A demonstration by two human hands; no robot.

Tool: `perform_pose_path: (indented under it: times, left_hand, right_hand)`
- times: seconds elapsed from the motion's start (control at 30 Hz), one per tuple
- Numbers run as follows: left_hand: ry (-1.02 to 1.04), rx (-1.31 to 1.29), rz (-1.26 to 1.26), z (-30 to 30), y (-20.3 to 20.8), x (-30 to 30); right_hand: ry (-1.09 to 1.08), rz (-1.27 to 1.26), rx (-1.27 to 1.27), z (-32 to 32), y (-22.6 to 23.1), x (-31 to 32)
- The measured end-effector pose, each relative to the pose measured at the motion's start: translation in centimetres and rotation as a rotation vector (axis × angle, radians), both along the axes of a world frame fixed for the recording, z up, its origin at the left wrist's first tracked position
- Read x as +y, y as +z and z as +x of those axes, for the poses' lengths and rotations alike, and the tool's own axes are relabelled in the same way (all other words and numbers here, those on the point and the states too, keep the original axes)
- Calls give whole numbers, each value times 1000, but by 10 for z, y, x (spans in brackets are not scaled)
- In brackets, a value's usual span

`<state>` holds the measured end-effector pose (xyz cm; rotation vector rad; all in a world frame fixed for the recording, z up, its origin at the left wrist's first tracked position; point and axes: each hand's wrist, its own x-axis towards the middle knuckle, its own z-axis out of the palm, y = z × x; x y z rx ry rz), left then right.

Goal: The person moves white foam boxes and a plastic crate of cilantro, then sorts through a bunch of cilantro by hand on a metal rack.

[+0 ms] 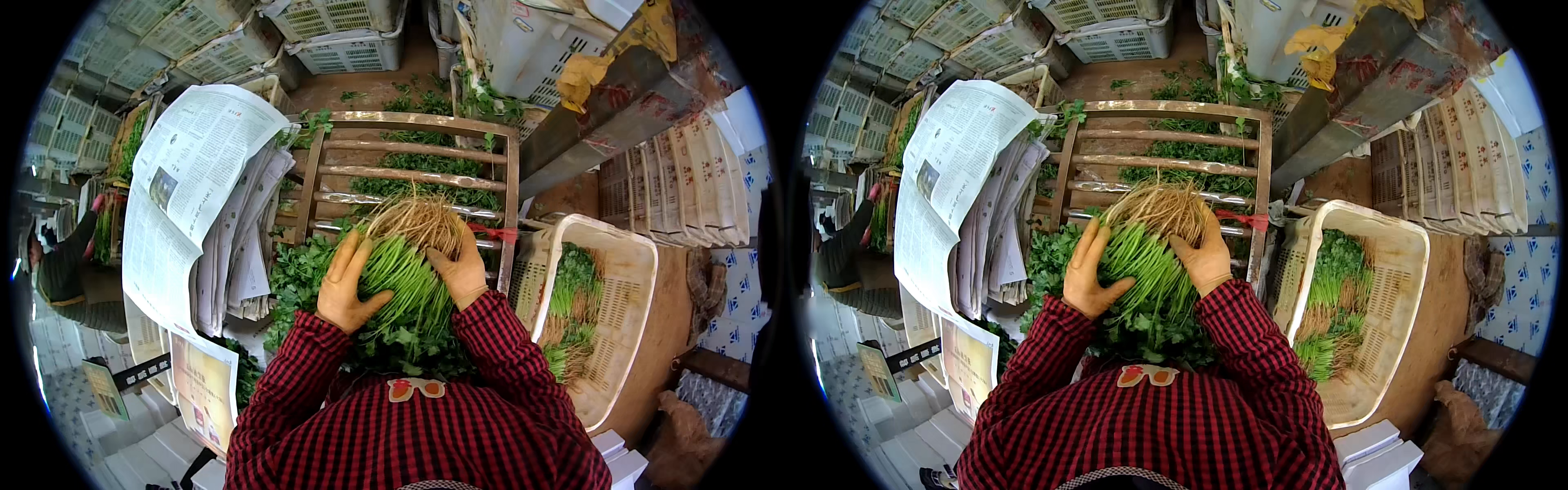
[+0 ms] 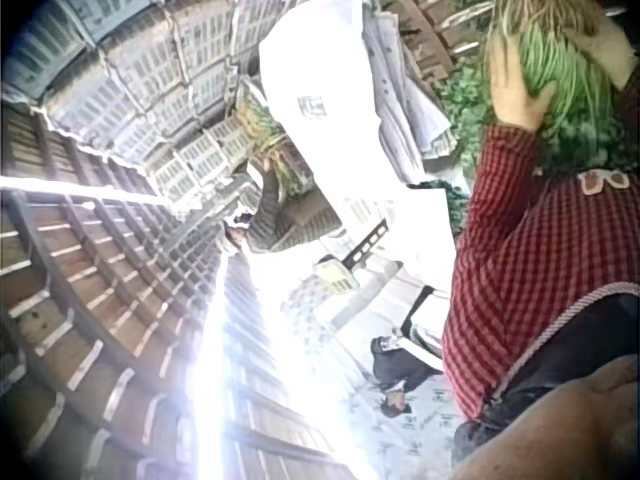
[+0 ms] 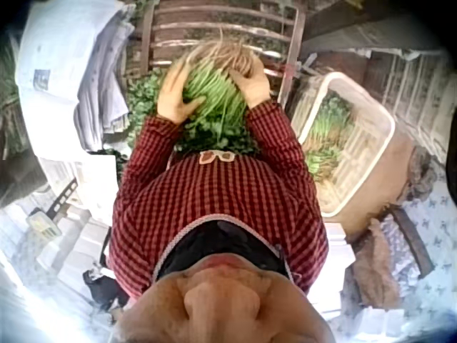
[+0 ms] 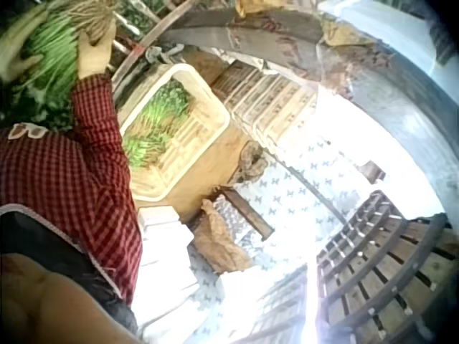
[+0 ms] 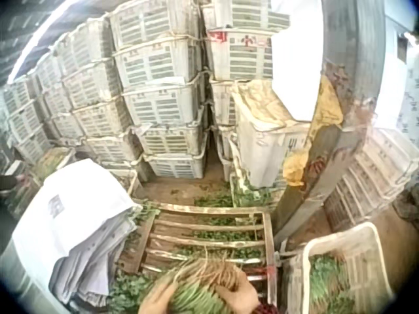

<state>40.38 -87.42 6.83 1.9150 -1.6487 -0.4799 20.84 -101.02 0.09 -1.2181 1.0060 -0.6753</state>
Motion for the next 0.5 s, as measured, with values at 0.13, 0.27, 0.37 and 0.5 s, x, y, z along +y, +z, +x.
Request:
perform_pose_path:
  times: [0.13,0.27,0.37,0.5]
  left_hand:
    - [-92,-124,-36,2,-4,3]
    - [-143,-169,-81,-6,-8,3]
    - [-207,-150,-128,-7,2,0]
    - [-26,-234,-118,-12,32,30]
  right_hand:
    - [-75,-427,298,-3,19,-11]
    - [-13,-940,228,31,85,-23]
    - [312,-880,282,49,35,-26]
    - [321,-820,292,23,16,-9]
